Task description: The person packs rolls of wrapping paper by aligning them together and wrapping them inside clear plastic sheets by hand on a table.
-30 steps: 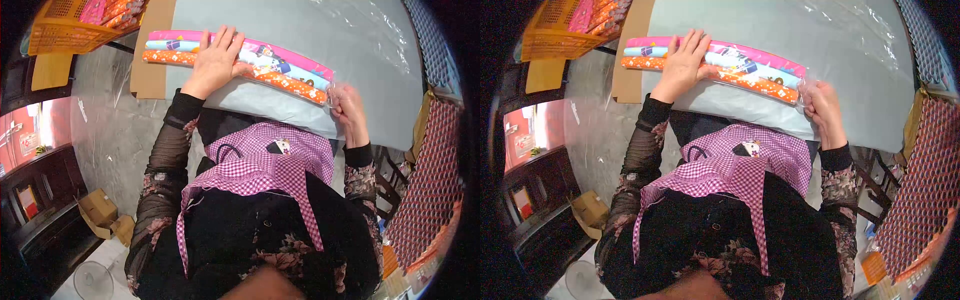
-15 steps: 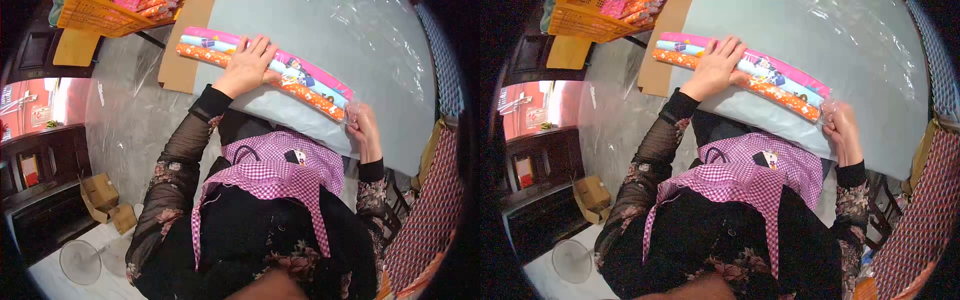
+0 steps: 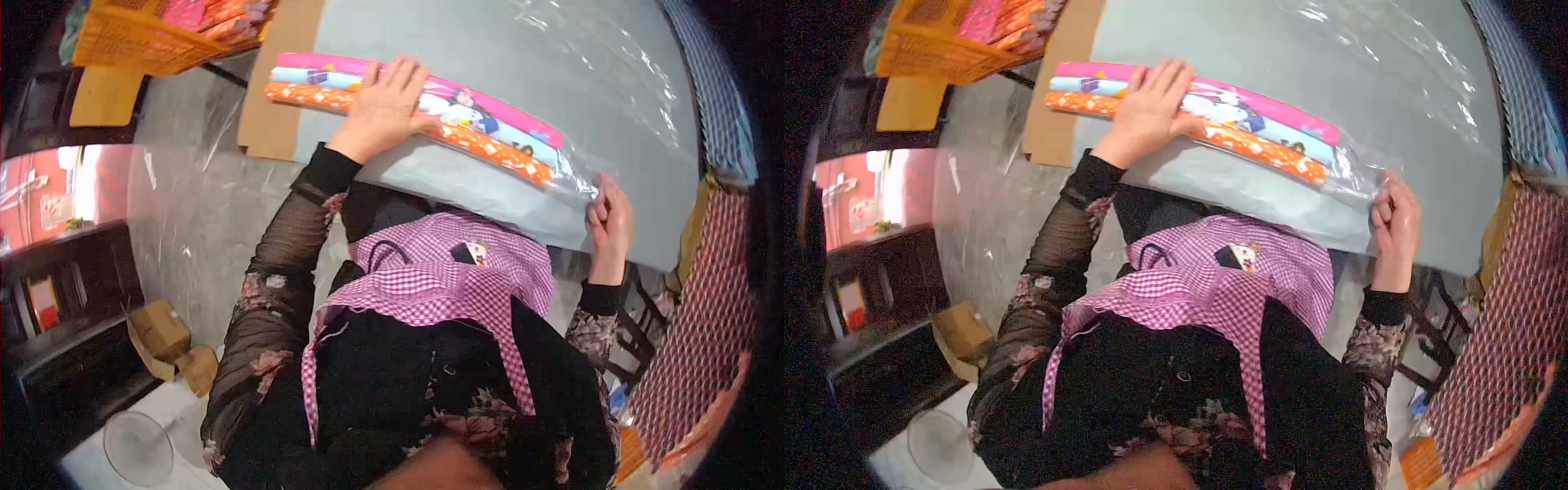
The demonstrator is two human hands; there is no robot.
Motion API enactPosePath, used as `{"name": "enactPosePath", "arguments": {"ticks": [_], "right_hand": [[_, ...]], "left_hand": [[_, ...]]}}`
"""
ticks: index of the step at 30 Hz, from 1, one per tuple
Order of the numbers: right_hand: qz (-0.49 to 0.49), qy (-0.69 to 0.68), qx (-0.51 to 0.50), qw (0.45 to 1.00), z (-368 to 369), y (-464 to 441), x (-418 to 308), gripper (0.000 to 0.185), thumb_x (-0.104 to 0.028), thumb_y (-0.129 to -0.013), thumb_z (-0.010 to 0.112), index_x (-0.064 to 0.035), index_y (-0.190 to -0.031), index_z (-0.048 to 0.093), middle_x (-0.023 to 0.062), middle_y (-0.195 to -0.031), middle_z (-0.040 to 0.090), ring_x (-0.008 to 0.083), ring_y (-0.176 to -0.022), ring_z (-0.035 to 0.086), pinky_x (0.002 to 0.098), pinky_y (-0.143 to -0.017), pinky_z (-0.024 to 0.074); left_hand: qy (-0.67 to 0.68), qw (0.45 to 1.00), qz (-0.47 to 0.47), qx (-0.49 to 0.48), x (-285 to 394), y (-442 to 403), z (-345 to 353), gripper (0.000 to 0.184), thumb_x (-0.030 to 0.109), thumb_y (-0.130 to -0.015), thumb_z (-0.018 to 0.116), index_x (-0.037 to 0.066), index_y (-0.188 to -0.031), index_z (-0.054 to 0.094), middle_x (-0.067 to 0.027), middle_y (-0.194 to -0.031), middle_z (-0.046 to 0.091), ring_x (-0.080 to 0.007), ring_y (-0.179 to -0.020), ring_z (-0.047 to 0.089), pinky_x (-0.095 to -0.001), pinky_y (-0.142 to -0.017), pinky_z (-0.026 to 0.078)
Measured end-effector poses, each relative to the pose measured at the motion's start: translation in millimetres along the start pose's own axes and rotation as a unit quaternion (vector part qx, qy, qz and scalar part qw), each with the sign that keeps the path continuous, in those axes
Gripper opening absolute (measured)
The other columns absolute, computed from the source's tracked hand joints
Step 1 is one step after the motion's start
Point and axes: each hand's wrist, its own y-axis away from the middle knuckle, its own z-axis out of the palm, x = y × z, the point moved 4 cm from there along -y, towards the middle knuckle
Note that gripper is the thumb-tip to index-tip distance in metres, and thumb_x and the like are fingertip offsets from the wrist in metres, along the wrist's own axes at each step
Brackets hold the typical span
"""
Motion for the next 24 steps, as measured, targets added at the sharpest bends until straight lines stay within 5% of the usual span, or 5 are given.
{"name": "enactPosePath", "arguments": {"ticks": [6,10,12,14,24], "right_hand": [[-0.173,-0.008,0.127,0.977,2.0,23.0,-52.2,0.021,-0.014,-0.097,0.055,0.0016,-0.107,0.064,0.0038,-0.088,0.063,0.0050,-0.058,0.046,0.0207,-0.051,0.0372],[-0.355,0.162,-0.040,0.920,130.8,63.1,-58.1,0.029,-0.017,-0.101,0.049,0.0018,-0.117,0.063,0.0111,-0.109,0.067,0.0134,-0.086,0.063,0.0263,-0.075,0.0507],[-0.338,0.179,-0.206,0.901,201.5,71.8,-12.9,0.034,-0.016,-0.099,0.049,0.0020,-0.127,0.056,0.0146,-0.122,0.063,0.0214,-0.114,0.059,0.0330,-0.097,0.0452],[-0.510,0.310,-0.246,0.764,261.1,78.5,19.5,0.048,-0.020,-0.094,0.056,0.0047,-0.135,0.047,0.0246,-0.137,0.049,0.0368,-0.129,0.046,0.0433,-0.110,0.0339],[-0.559,0.463,-0.216,0.653,304.3,58.7,52.2,0.070,-0.037,-0.087,0.061,0.0092,-0.136,0.041,0.0264,-0.143,0.042,0.0402,-0.136,0.037,0.0478,-0.113,0.0281]], "left_hand": [[0.018,1.000,0.013,0.014,-0.2,-1.0,0.8,0.076,0.056,-0.083,0.062,0.002,-0.135,0.048,-0.0180,-0.138,0.049,-0.0327,-0.133,0.042,-0.0529,-0.109,0.028],[0.023,1.000,0.010,0.016,2.0,-2.3,0.0,0.078,0.056,-0.081,0.064,0.001,-0.134,0.048,-0.0178,-0.137,0.050,-0.0325,-0.132,0.042,-0.0538,-0.109,0.028],[0.004,1.000,-0.006,0.005,3.2,-3.4,-1.1,0.079,0.056,-0.080,0.065,0.001,-0.134,0.048,-0.0172,-0.138,0.050,-0.0322,-0.133,0.042,-0.0542,-0.109,0.028],[0.002,1.000,-0.009,-0.012,-2.5,0.6,6.4,0.073,0.050,-0.085,0.061,0.003,-0.138,0.046,-0.0162,-0.143,0.045,-0.0309,-0.136,0.038,-0.0540,-0.111,0.025],[-0.029,0.999,-0.004,-0.040,-6.5,2.9,17.3,0.066,0.038,-0.084,0.056,0.009,-0.142,0.045,-0.0147,-0.152,0.036,-0.0294,-0.144,0.027,-0.0544,-0.115,0.018]]}}
